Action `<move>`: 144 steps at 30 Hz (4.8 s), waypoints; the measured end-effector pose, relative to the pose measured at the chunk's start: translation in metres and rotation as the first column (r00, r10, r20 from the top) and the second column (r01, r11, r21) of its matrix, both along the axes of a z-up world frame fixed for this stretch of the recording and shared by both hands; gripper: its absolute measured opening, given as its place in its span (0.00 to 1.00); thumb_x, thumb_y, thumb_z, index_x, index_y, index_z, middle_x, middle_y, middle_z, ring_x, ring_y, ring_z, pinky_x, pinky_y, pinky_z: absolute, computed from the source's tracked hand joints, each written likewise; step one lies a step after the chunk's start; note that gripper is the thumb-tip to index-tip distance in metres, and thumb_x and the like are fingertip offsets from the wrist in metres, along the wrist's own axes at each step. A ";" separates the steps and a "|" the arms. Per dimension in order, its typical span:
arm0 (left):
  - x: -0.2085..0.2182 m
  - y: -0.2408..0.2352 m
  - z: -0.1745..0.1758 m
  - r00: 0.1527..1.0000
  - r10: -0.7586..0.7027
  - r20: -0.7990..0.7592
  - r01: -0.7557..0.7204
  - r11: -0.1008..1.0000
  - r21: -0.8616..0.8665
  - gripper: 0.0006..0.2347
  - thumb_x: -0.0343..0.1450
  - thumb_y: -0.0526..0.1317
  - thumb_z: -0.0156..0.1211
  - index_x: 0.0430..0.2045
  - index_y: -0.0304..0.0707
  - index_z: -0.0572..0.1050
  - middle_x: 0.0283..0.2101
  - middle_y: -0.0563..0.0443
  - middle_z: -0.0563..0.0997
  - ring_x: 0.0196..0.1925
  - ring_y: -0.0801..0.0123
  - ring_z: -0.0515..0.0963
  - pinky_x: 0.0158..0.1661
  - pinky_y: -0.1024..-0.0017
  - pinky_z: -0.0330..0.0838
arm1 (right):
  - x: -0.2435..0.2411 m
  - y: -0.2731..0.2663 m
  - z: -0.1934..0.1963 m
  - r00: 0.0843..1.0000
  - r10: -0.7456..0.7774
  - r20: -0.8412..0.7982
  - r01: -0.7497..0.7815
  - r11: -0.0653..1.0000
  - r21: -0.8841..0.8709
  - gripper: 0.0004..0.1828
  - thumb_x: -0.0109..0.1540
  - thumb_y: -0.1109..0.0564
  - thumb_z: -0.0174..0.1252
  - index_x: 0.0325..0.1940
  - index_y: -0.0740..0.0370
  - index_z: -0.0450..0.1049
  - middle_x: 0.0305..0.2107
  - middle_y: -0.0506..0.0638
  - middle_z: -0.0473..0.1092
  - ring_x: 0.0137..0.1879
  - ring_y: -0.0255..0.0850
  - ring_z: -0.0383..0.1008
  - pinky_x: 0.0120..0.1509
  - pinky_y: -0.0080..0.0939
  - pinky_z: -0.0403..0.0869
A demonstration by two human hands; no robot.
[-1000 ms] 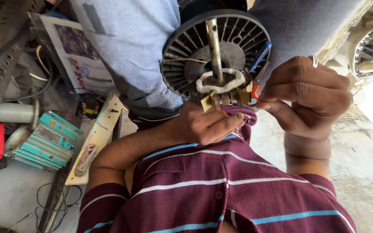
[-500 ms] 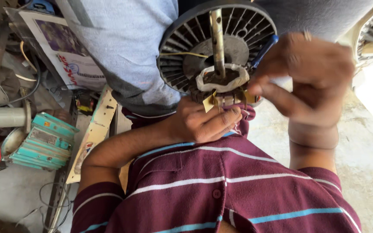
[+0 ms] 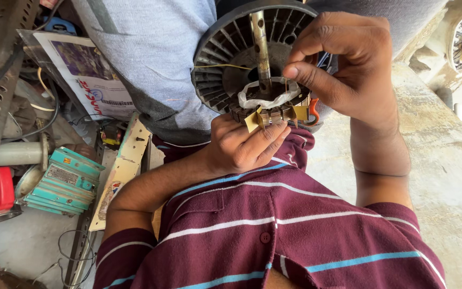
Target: The person sits on the floor and repairs an electric motor by hand, using a screwdriver to adjust internal components and wrap copper wire around the rotor shaft. The person repeatedly rotates the rotor and tightens parts to secure the assembly.
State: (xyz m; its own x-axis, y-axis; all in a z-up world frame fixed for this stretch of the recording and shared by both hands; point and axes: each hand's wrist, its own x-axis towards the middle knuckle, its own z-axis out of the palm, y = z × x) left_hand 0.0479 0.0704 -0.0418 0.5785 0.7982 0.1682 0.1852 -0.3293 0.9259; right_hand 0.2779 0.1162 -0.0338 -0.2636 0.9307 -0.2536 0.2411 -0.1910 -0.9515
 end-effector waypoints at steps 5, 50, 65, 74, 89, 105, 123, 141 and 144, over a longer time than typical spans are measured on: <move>-0.002 -0.003 -0.002 1.000 0.003 -0.016 -0.002 1.000 0.027 0.08 0.72 0.33 0.69 0.42 0.26 0.80 0.33 0.42 0.85 0.35 0.62 0.88 0.39 0.68 0.83 | -0.002 0.005 -0.005 0.999 0.009 -0.033 -0.009 1.000 -0.026 0.10 0.67 0.64 0.71 0.35 0.69 0.77 0.31 0.52 0.74 0.37 0.35 0.76 0.41 0.30 0.70; -0.005 0.000 0.002 0.999 0.029 -0.031 -0.029 1.000 -0.001 0.05 0.73 0.34 0.68 0.36 0.29 0.80 0.32 0.43 0.84 0.34 0.62 0.88 0.37 0.69 0.83 | -0.018 -0.047 -0.016 0.993 -0.024 -0.116 0.058 0.950 0.306 0.18 0.61 0.50 0.69 0.45 0.66 0.74 0.39 0.58 0.78 0.53 0.52 0.81 0.56 0.48 0.81; -0.024 -0.018 0.015 0.999 0.005 -0.052 -0.002 0.999 0.053 0.06 0.73 0.33 0.68 0.38 0.30 0.79 0.27 0.49 0.80 0.26 0.67 0.81 0.27 0.70 0.74 | -0.029 -0.079 -0.019 0.983 -0.055 -0.176 0.111 0.939 0.325 0.30 0.59 0.63 0.71 0.46 0.59 0.52 0.47 0.67 0.75 0.61 0.54 0.75 0.65 0.50 0.74; -0.051 -0.021 0.050 0.974 0.102 -0.202 -0.056 0.973 0.224 0.05 0.73 0.33 0.69 0.39 0.33 0.79 0.23 0.53 0.70 0.21 0.68 0.74 0.23 0.67 0.67 | -0.039 -0.104 -0.024 0.963 -0.132 -0.234 0.201 0.932 0.302 0.28 0.64 0.68 0.67 0.52 0.59 0.52 0.52 0.64 0.71 0.58 0.47 0.74 0.65 0.44 0.74; -0.035 0.020 0.068 0.953 0.248 -0.173 -0.195 0.942 0.274 0.03 0.76 0.34 0.64 0.37 0.33 0.80 0.27 0.50 0.78 0.20 0.70 0.77 0.20 0.71 0.68 | -0.056 -0.102 -0.022 0.897 -0.235 -0.373 0.353 0.890 0.287 0.25 0.71 0.69 0.61 0.58 0.56 0.52 0.60 0.60 0.69 0.65 0.41 0.72 0.69 0.40 0.75; -0.039 0.051 0.070 0.973 0.177 -0.146 -0.118 0.932 0.341 0.04 0.76 0.36 0.69 0.36 0.35 0.80 0.33 0.50 0.75 0.28 0.67 0.78 0.29 0.68 0.69 | -0.055 -0.101 -0.023 0.906 -0.254 -0.339 0.364 0.877 0.314 0.26 0.71 0.69 0.63 0.59 0.57 0.52 0.57 0.61 0.69 0.64 0.40 0.72 0.71 0.39 0.71; -0.034 0.071 0.030 0.986 0.090 -0.141 -0.022 0.906 0.422 0.05 0.75 0.37 0.72 0.33 0.36 0.82 0.33 0.54 0.79 0.33 0.69 0.79 0.35 0.68 0.71 | -0.053 -0.101 -0.028 0.921 -0.240 -0.308 0.344 0.873 0.347 0.24 0.71 0.65 0.64 0.57 0.56 0.53 0.58 0.61 0.70 0.65 0.41 0.73 0.70 0.41 0.73; -0.037 0.072 -0.019 0.988 0.151 0.005 -0.151 0.979 0.139 0.09 0.75 0.39 0.73 0.40 0.36 0.78 0.39 0.50 0.84 0.37 0.67 0.81 0.39 0.67 0.75 | -0.054 -0.103 -0.028 0.910 -0.258 -0.324 0.359 0.882 0.305 0.26 0.72 0.66 0.64 0.59 0.56 0.52 0.57 0.60 0.69 0.66 0.42 0.72 0.72 0.40 0.73; -0.043 0.061 -0.013 0.962 -0.054 0.269 0.010 0.987 0.161 0.13 0.74 0.36 0.59 0.53 0.43 0.75 0.51 0.49 0.83 0.57 0.63 0.83 0.62 0.57 0.75 | -0.053 -0.102 -0.029 0.909 -0.257 -0.328 0.357 0.886 0.297 0.26 0.72 0.66 0.64 0.59 0.55 0.52 0.57 0.60 0.69 0.64 0.41 0.73 0.71 0.40 0.73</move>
